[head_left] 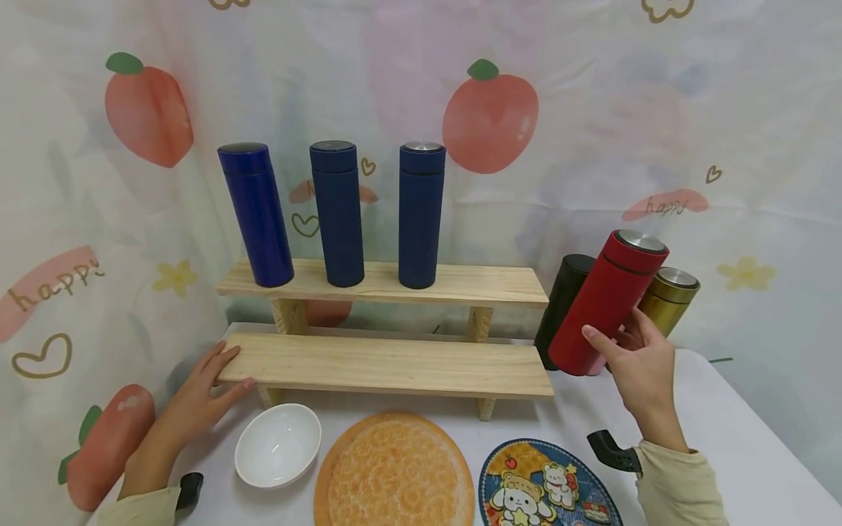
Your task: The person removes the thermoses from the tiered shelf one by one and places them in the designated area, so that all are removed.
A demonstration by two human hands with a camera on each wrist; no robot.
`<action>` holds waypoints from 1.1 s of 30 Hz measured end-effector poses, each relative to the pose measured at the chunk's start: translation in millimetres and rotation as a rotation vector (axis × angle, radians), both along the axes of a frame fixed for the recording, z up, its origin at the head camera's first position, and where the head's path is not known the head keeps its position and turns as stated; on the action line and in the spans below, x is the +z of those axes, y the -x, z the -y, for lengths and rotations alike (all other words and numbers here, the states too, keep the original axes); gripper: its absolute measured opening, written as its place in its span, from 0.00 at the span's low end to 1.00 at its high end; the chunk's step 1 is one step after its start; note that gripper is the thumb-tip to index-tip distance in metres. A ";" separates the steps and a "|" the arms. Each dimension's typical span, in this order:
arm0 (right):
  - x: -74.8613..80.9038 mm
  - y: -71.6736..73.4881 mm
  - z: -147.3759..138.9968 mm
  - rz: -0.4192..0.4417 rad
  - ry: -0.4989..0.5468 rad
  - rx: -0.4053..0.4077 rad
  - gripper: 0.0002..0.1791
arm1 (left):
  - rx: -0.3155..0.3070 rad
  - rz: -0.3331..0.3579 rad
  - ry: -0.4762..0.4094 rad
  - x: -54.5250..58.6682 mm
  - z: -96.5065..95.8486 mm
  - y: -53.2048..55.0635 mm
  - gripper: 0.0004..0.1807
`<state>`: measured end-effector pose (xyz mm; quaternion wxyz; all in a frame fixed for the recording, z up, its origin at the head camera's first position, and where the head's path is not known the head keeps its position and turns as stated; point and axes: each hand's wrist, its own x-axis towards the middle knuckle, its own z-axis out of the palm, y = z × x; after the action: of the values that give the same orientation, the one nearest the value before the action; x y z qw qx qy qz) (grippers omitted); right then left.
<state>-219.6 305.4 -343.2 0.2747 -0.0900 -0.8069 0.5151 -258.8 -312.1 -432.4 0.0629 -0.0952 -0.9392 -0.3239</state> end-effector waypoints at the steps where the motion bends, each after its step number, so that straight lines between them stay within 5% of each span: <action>1: -2.2 0.8 -1.3 0.007 -0.007 0.004 0.43 | 0.001 0.002 0.001 -0.2 0.4 -0.1 0.47; 19: -40.0 8.7 -23.7 0.131 -0.062 0.149 0.47 | 0.002 -0.001 -0.002 1.8 -1.5 -2.9 0.46; 33: -59.2 14.1 -33.5 0.124 -0.078 0.217 0.47 | 0.014 0.018 0.022 4.3 -2.2 -3.0 0.46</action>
<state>-233.7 338.9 -402.4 0.1700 -0.0231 -0.8468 0.5034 -255.8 -309.9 -428.1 0.0556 -0.0866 -0.9439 -0.3139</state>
